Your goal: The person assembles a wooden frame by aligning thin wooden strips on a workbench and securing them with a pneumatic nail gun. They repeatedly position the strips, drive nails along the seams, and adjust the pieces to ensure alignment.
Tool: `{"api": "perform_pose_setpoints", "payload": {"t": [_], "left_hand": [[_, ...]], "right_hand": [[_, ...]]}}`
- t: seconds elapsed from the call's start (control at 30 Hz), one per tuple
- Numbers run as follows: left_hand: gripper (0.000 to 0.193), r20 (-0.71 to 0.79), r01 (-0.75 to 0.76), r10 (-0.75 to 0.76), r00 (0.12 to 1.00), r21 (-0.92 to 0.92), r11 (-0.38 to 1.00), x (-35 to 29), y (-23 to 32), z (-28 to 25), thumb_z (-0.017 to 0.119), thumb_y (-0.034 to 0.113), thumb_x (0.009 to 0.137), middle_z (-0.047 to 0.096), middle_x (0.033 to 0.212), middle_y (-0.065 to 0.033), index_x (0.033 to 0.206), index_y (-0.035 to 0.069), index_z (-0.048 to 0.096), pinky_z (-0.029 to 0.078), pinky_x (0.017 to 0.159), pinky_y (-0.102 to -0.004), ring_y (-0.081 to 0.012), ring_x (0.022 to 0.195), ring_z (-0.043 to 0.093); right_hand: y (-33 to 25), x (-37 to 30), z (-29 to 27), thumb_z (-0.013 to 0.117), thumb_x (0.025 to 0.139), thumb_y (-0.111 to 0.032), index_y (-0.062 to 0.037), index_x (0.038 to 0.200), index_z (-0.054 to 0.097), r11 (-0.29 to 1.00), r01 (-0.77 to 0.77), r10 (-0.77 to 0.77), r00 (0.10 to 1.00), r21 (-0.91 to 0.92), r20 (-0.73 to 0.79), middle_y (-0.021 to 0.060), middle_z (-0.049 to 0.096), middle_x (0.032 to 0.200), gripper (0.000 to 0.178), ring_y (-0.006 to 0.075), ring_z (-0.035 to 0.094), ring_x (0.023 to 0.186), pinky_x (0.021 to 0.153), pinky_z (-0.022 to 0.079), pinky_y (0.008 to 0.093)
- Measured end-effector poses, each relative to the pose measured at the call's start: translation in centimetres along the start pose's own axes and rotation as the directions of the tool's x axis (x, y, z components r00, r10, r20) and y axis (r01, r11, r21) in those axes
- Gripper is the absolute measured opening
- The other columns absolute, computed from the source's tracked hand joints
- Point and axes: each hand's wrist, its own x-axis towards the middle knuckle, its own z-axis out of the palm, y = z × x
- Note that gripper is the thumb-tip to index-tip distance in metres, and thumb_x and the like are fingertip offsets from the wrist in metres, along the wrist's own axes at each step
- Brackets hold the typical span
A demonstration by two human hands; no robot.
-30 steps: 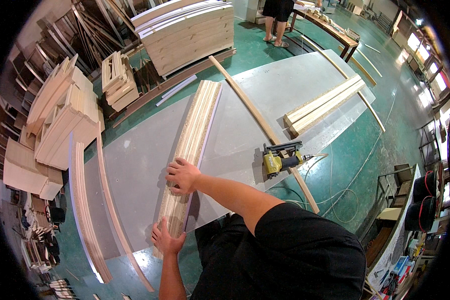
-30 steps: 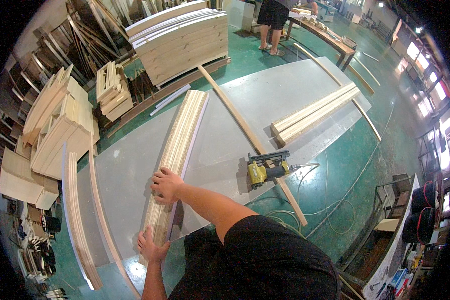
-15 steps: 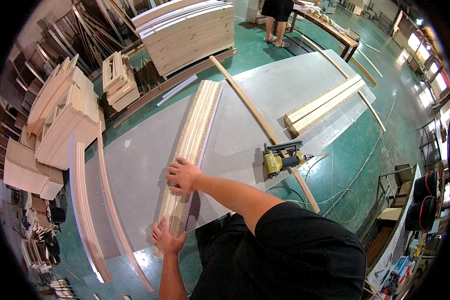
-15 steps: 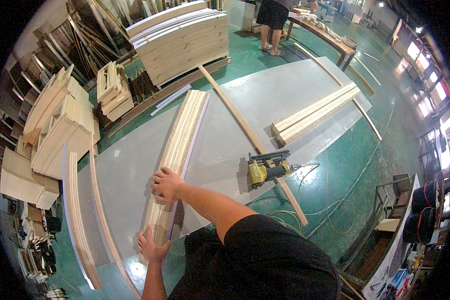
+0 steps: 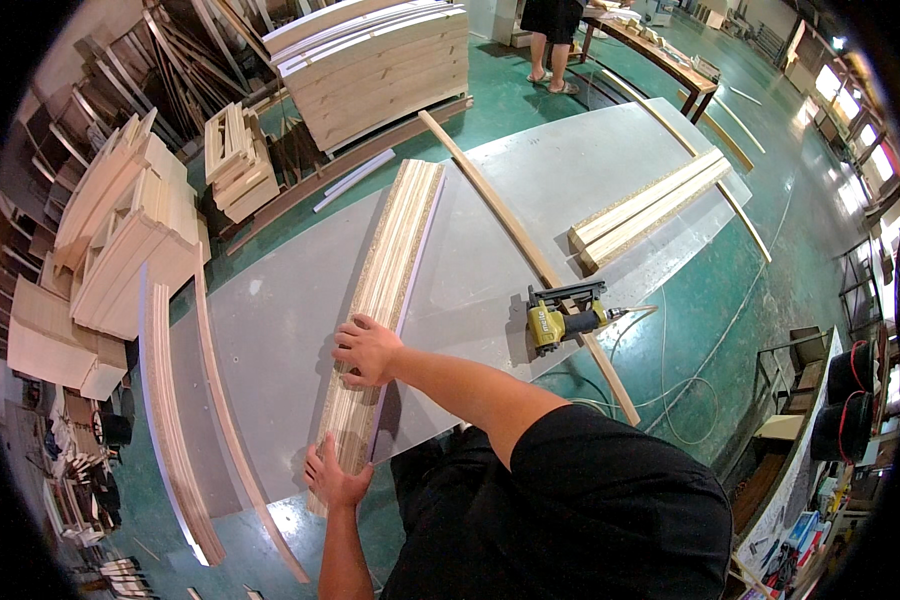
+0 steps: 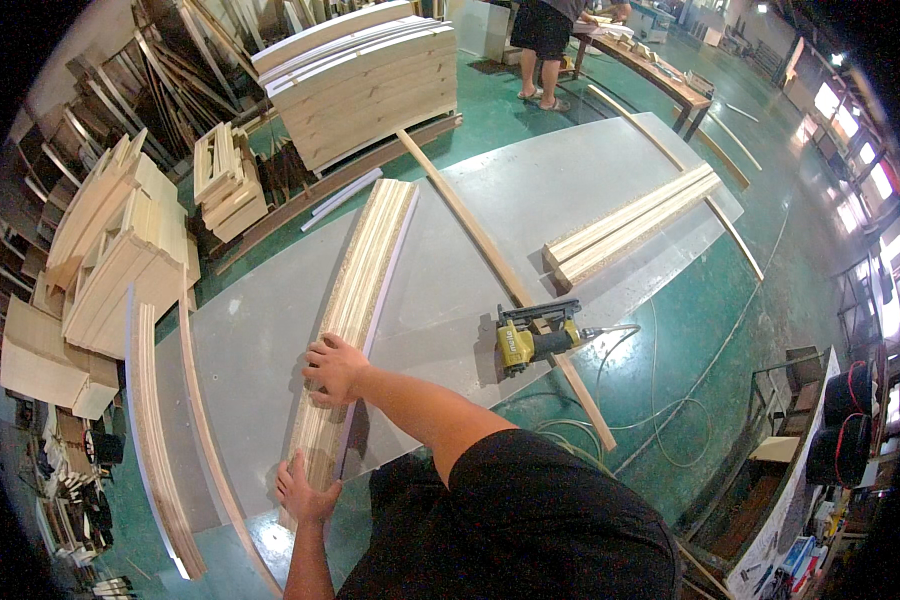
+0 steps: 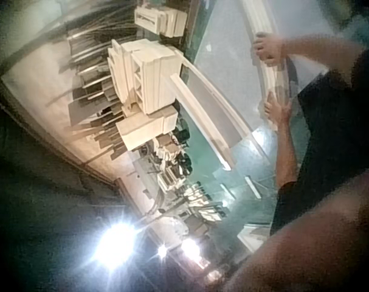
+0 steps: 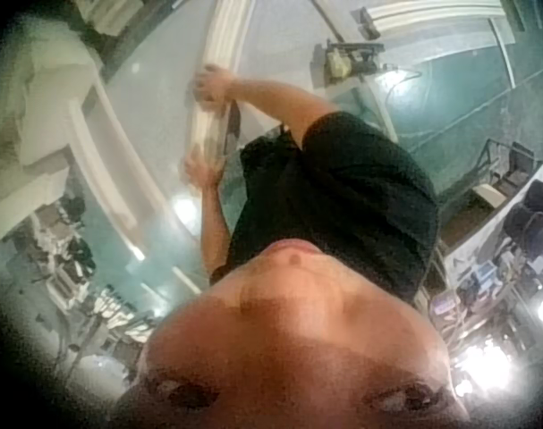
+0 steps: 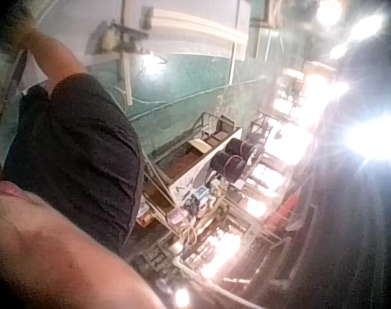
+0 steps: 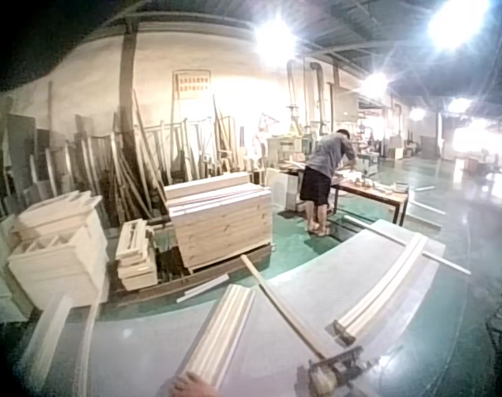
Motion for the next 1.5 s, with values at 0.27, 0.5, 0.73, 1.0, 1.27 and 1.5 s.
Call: {"api": "perform_pose_setpoints", "payload": {"t": [0.27, 0.5, 0.73, 1.0, 1.27, 1.5], "left_hand": [[0.107, 0.018, 0.009, -0.009, 1.0, -0.001, 1.0, 0.0, 0.3, -0.5, 0.09, 0.043, 0.062, 0.039, 0.151, -0.0186, 0.157, 0.021, 0.045, 0.027, 0.117, -0.0545, -0.0409, 0.14, 0.038], [0.106, 0.006, 0.001, -0.001, 1.0, -0.013, 1.0, 0.1, 0.1, -0.2, 0.089, 0.042, 0.062, 0.039, 0.15, -0.0185, 0.156, 0.02, 0.046, 0.027, 0.117, -0.0546, -0.041, 0.14, 0.038], [0.105, 0.021, 0.016, -0.016, 1.0, -0.013, 1.0, 0.1, 0.5, -0.6, 0.09, 0.042, 0.061, 0.039, 0.15, -0.0186, 0.155, 0.019, 0.047, 0.027, 0.116, -0.0553, -0.0417, 0.14, 0.038], [0.105, -0.017, -0.006, 0.006, 1.0, -0.018, 1.0, 0.1, 0.2, -0.1, 0.091, 0.041, 0.061, 0.04, 0.149, -0.0189, 0.154, 0.021, 0.048, 0.029, 0.115, -0.0557, -0.0419, 0.139, 0.038], [0.106, -0.036, -0.02, 0.02, 0.999, -0.013, 1.0, 0.0, -0.3, 0.3, 0.091, 0.041, 0.061, 0.04, 0.15, -0.0195, 0.155, 0.022, 0.047, 0.029, 0.114, -0.0558, -0.0423, 0.139, 0.038], [0.106, -0.022, -0.013, 0.012, 1.0, -0.01, 1.0, 0.1, -0.2, 0.2, 0.09, 0.042, 0.061, 0.039, 0.151, -0.0195, 0.155, 0.022, 0.047, 0.029, 0.115, -0.0557, -0.0425, 0.14, 0.038]], "right_hand": [[0.0, 0.0, -0.3, 0.061, 0.092, -0.055, -0.0149, 0.126, 0.069, 1.0, 0.015, -0.015, 1.0, 0.012, -0.001, 0.01, 0.061, 0.132, 0.054, 0.0273, 0.047, 0.14, 0.124, 0.027, 0.0533], [0.0, 0.1, -0.1, 0.06, 0.093, -0.055, -0.0154, 0.129, 0.069, 1.0, 0.008, -0.008, 1.0, -0.01, -0.001, 0.0096, 0.061, 0.134, 0.054, 0.0275, 0.046, 0.141, 0.124, 0.027, 0.0535], [-0.1, 0.1, -0.3, 0.056, 0.095, -0.056, -0.0159, 0.132, 0.068, 1.0, -0.008, 0.009, 0.999, -0.02, 0.048, 0.0093, 0.059, 0.14, 0.055, 0.0271, 0.044, 0.143, 0.126, 0.024, 0.0531], [0.2, 0.0, 0.5, 0.064, 0.088, -0.054, -0.0138, 0.124, 0.068, 1.0, 0.01, -0.01, 0.998, 0.004, -0.067, 0.0092, 0.06, 0.132, 0.053, 0.0276, 0.046, 0.139, 0.123, 0.028, 0.0529], [0.0, 0.1, -0.2, 0.057, 0.094, -0.056, -0.0153, 0.131, 0.068, 1.0, 0.003, -0.003, 1.0, 0.001, 0.025, 0.0101, 0.059, 0.138, 0.056, 0.0276, 0.044, 0.142, 0.125, 0.024, 0.0536], [0.1, 0.1, 0.0, 0.058, 0.092, -0.057, -0.0153, 0.131, 0.068, 1.0, 0.001, -0.001, 1.0, -0.005, 0.025, 0.0105, 0.06, 0.136, 0.057, 0.0276, 0.044, 0.142, 0.125, 0.025, 0.0536]]}}
